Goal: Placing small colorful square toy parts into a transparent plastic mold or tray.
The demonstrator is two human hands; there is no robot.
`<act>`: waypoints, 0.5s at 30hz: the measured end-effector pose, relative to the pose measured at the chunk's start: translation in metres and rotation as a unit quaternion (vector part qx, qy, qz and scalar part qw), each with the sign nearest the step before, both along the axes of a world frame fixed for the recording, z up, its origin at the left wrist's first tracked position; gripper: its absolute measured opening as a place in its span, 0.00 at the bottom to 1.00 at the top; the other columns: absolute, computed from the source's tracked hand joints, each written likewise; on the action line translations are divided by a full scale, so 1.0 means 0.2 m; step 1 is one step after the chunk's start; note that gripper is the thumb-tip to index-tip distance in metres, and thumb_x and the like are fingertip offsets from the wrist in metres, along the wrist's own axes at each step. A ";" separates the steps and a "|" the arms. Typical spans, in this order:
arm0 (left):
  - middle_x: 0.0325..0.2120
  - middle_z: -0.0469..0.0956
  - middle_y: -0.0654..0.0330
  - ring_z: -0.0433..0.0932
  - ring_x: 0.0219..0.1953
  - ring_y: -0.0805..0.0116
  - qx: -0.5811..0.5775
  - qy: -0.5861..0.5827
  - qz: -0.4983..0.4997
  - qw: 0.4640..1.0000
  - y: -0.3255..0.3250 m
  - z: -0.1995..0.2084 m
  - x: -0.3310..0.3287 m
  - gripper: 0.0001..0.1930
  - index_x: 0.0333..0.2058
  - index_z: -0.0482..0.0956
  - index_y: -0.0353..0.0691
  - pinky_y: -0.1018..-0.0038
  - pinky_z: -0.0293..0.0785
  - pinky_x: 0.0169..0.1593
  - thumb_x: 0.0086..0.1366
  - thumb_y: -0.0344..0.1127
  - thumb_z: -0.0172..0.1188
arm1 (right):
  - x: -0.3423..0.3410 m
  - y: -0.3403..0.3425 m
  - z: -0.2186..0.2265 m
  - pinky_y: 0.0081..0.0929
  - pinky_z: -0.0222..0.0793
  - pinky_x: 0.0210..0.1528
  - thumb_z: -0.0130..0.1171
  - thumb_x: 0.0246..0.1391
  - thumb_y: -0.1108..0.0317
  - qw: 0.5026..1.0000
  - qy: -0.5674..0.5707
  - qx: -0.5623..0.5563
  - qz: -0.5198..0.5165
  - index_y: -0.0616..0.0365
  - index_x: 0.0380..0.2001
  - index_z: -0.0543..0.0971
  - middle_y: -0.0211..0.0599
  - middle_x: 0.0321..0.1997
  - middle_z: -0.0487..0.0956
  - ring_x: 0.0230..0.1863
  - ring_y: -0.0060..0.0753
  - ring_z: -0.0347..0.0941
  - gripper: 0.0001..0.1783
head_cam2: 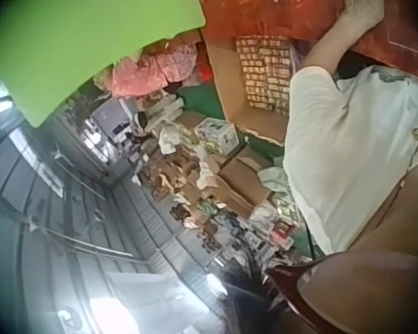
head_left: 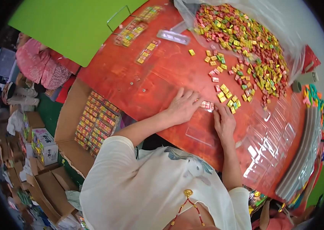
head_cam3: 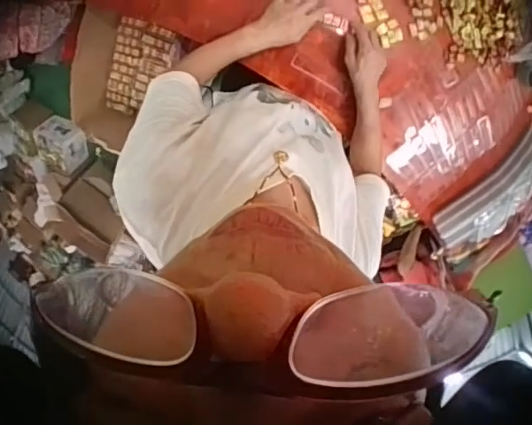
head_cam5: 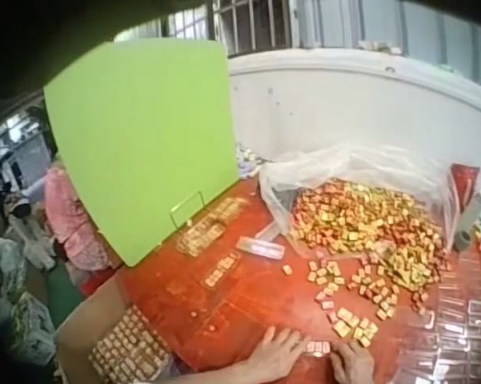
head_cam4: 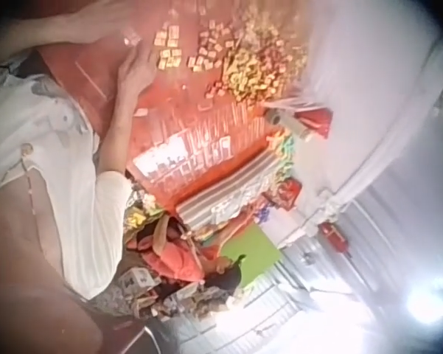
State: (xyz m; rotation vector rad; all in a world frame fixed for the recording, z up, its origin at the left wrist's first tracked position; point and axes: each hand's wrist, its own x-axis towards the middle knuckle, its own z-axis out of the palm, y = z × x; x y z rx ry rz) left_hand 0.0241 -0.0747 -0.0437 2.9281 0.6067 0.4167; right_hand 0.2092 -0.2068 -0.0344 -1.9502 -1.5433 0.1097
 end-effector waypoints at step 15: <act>0.42 0.72 0.51 0.72 0.45 0.51 0.144 -0.063 0.377 0.913 0.77 0.06 -0.28 0.26 0.60 0.70 0.46 0.52 0.65 0.45 0.64 0.41 0.60 | 0.00 -0.06 -0.02 0.38 0.73 0.44 0.61 0.56 0.70 0.998 0.058 -0.002 -0.028 0.56 0.46 0.81 0.42 0.40 0.79 0.42 0.48 0.77 0.14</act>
